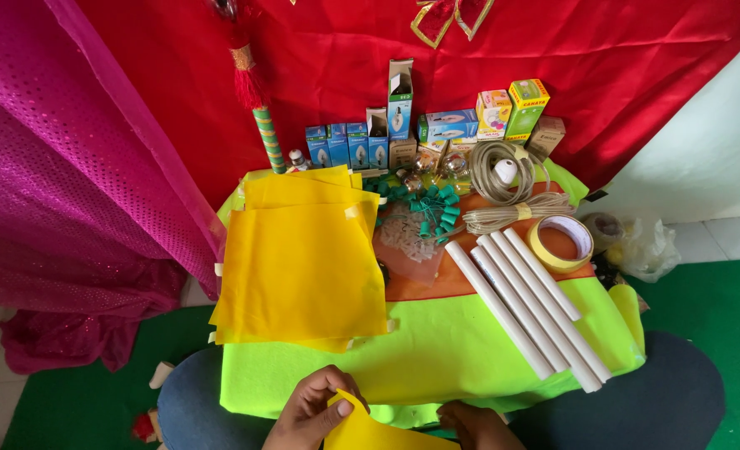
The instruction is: The person prepares yellow paper sheets by hand, picking them up one at a time from a stack, folding and smoothing the edges, and applying adhesive tape from a roll to the edges of the sheets.
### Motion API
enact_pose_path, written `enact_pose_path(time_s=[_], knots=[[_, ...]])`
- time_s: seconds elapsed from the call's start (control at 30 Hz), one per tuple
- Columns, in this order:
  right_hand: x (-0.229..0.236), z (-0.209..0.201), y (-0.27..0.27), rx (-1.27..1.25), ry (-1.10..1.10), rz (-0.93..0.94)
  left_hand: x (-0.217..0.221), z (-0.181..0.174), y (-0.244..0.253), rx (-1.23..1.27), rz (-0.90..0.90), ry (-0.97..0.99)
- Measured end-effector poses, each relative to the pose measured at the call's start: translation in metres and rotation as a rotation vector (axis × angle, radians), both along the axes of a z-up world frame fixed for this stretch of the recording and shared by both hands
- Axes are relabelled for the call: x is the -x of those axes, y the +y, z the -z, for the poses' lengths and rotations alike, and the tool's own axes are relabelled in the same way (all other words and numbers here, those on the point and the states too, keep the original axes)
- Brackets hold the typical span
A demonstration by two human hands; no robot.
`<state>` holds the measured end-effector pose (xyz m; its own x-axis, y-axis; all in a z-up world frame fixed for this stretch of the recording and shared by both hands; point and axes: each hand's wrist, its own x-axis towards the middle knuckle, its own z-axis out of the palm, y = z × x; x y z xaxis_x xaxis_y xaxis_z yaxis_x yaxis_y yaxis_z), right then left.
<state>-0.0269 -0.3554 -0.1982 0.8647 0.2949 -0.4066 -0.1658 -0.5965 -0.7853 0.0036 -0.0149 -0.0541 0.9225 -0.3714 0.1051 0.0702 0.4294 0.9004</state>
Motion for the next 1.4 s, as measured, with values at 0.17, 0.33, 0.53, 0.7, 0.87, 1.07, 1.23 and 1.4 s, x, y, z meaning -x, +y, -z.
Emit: enact_pose_path(time_s=[0.17, 0.33, 0.53, 0.7, 0.87, 1.07, 1.23, 1.4], knots=[[-0.007, -0.049, 0.011, 0.251, 0.139, 0.021, 0.0, -0.004, -0.001, -0.017, -0.004, -0.005], [-0.004, -0.082, 0.024, 0.29, -0.088, 0.098, 0.003, 0.0, -0.001, 0.033, -0.02, 0.083], [-0.01, -0.15, 0.04, 0.284, -0.032, 0.116, 0.005, 0.0, -0.002, 0.007, -0.062, 0.121], [0.011, -0.068, 0.024, 0.41, -0.757, 0.269, 0.001, 0.001, -0.008, -0.059, -0.164, 0.027], [0.01, -0.047, -0.006, 0.275, -0.529, 0.21, -0.01, -0.031, -0.022, -0.037, -0.263, 0.077], [0.014, -0.017, -0.015, 0.276, -0.458, -0.12, -0.051, -0.067, -0.034, -0.336, -0.4, -0.232], [0.009, -0.088, 0.003, 0.588, -0.39, 0.258, -0.081, -0.074, -0.046, -0.365, -0.476, -0.15], [0.013, -0.024, -0.022, 0.501, -0.659, 0.137, -0.107, -0.059, -0.052, -0.483, -0.613, -0.205]])
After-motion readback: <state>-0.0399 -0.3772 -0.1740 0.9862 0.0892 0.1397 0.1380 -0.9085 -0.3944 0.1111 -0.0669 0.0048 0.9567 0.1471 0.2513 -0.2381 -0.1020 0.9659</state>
